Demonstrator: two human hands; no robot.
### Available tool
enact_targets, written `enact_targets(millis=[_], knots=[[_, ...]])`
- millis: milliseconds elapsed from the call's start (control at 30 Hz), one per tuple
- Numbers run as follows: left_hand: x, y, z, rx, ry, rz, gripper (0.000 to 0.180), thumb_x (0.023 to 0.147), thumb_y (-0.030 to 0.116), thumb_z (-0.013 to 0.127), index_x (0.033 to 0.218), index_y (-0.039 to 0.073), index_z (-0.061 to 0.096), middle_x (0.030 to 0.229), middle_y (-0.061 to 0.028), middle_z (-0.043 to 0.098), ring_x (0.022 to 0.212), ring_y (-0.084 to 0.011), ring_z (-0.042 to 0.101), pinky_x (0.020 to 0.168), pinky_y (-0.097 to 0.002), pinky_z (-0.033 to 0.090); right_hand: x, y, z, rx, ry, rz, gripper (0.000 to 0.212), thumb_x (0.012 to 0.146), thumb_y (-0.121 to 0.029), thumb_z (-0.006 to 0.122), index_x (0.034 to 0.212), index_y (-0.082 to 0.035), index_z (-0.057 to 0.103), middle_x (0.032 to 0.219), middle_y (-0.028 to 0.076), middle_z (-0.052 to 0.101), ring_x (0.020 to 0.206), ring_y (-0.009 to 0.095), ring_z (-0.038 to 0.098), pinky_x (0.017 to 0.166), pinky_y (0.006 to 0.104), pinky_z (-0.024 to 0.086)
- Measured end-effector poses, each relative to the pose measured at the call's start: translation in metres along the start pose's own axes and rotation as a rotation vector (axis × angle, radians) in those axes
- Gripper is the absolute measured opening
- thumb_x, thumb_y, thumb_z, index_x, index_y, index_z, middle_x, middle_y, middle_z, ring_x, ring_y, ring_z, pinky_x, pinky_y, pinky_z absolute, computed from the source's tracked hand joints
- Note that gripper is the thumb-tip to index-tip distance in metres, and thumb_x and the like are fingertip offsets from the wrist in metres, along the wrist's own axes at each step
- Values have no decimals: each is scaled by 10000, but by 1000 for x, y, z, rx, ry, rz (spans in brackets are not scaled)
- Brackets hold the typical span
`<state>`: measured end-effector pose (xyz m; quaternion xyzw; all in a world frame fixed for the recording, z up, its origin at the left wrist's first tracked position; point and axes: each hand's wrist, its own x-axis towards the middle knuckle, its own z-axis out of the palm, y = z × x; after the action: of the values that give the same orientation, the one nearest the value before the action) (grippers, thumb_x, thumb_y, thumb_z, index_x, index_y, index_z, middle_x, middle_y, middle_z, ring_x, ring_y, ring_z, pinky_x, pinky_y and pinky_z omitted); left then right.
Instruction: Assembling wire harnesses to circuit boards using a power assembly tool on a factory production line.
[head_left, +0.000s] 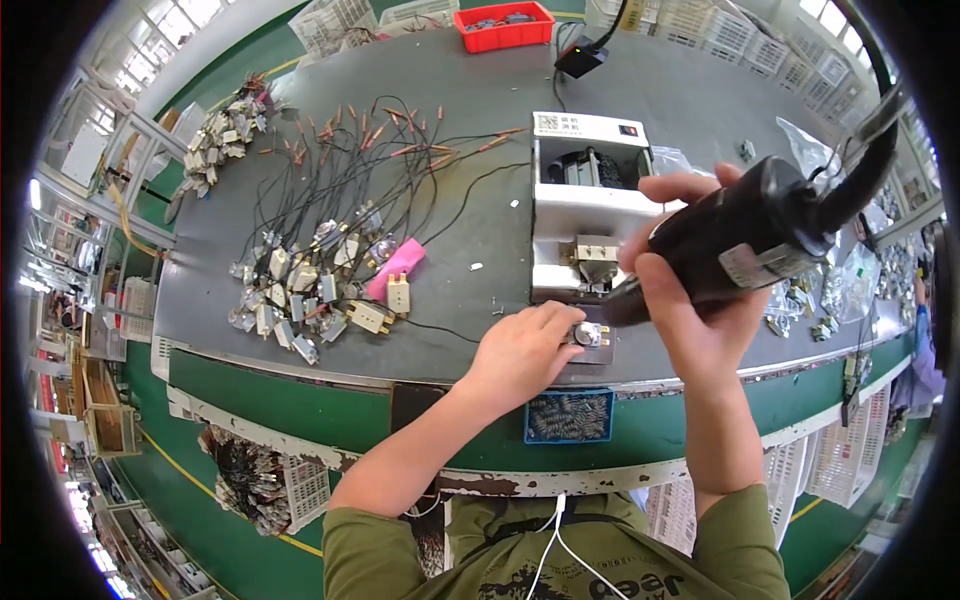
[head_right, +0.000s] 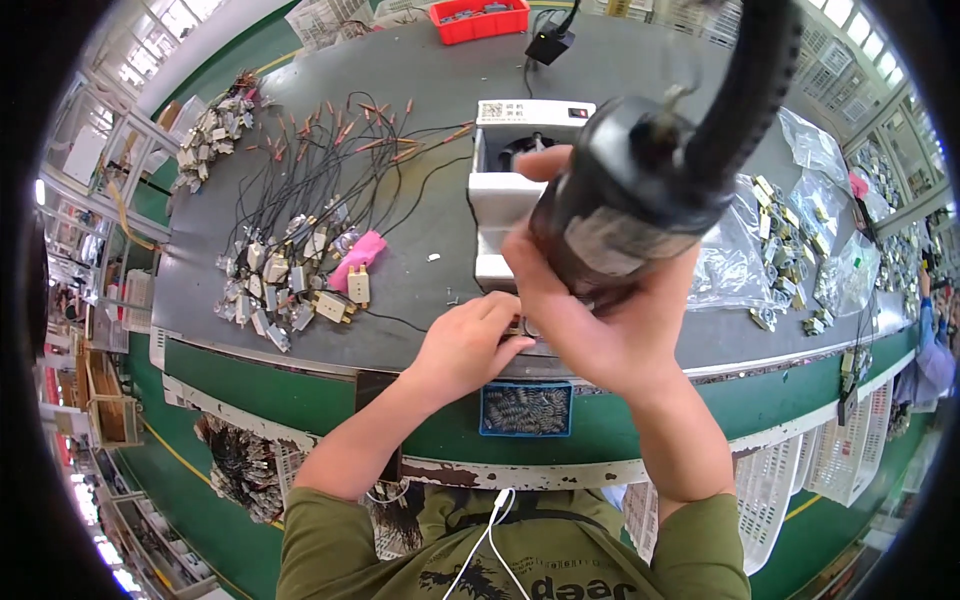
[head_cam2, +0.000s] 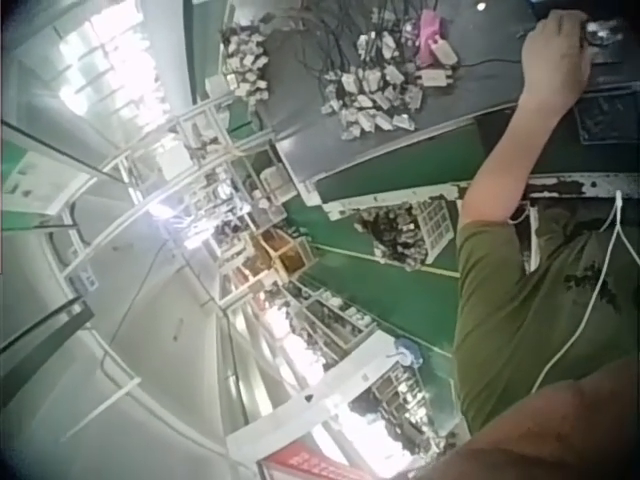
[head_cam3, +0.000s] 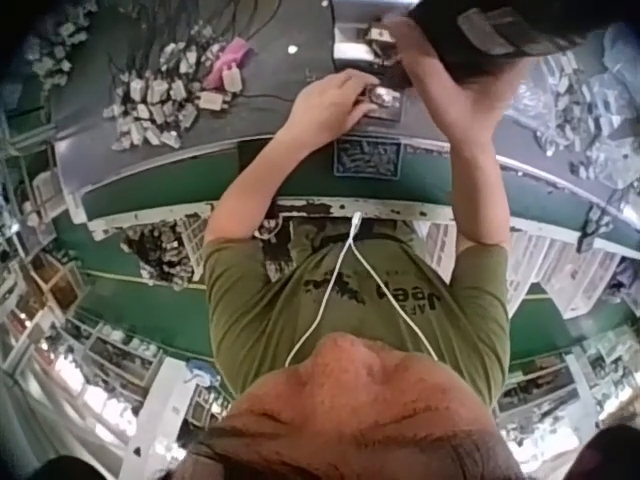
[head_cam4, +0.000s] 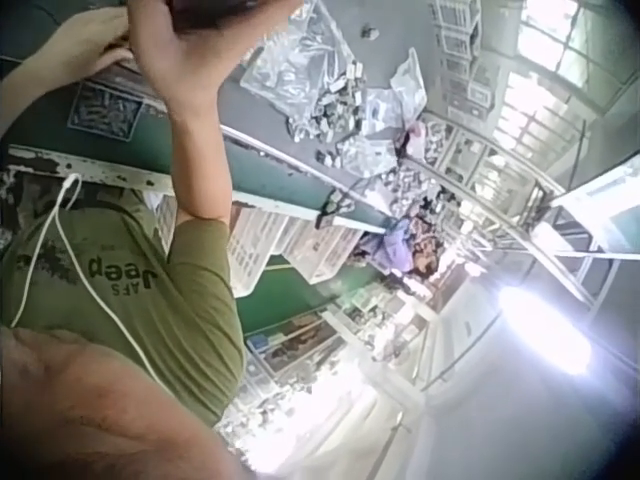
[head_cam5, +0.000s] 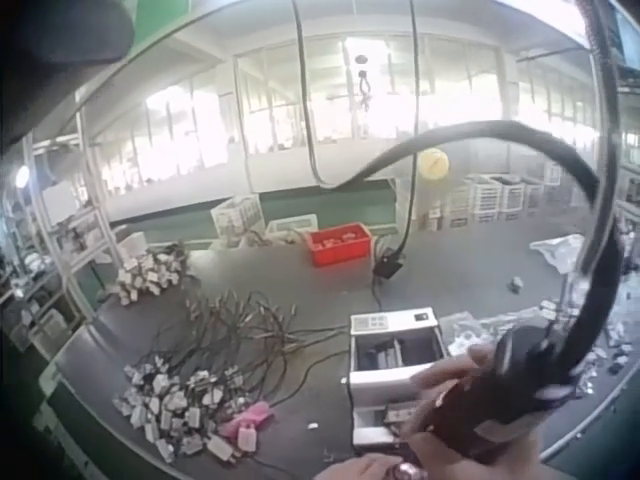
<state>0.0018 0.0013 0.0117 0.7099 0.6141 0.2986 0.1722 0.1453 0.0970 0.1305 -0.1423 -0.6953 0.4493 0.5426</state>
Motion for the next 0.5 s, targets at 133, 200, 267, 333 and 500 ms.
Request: enact_targets(millis=[133, 200, 267, 333, 500], knots=[[-2, -1, 1, 19, 46, 71, 330, 853, 198, 744, 1162, 146, 640, 1052, -42, 644, 949, -275, 656, 806, -380, 542, -7, -9, -6, 400, -20, 94, 820, 945, -340, 644, 1562, -42, 194, 1228, 261, 589, 890, 236, 676, 749, 330, 571], [-3, -1, 2, 25, 41, 76, 319, 851, 193, 746, 1151, 140, 653, 1052, -38, 645, 940, -268, 656, 802, -376, 542, -9, -17, -5, 378, -3, 179, 859, 945, -436, 602, 1579, -59, 161, 1231, 288, 584, 894, 255, 677, 759, 342, 573], [-3, 1, 2, 32, 37, 85, 309, 848, 189, 748, 1141, 134, 667, 1053, -34, 646, 931, -262, 656, 797, -372, 542, -6, -25, -11, 292, -99, 235, 943, 929, -593, 547, 1601, -91, 116, 1237, 347, 569, 905, 293, 675, 799, 383, 572], [0, 5, -2, 66, 29, 92, 299, 840, 188, 754, 1127, 137, 685, 1053, -29, 648, 912, -255, 653, 792, -374, 541, -8, -27, -16, 310, -84, 229, 926, 940, -589, 528, 1601, -92, 112, 1242, 343, 569, 914, 299, 675, 812, 395, 570], [1, 4, -4, 89, 19, 117, 314, 832, 184, 759, 1135, 130, 691, 1021, -20, 639, 894, -245, 644, 776, -372, 530, -10, -29, -8, 417, 133, 298, 892, 968, -598, 501, 1594, -96, 111, 1259, 301, 584, 887, 283, 672, 801, 396, 566]])
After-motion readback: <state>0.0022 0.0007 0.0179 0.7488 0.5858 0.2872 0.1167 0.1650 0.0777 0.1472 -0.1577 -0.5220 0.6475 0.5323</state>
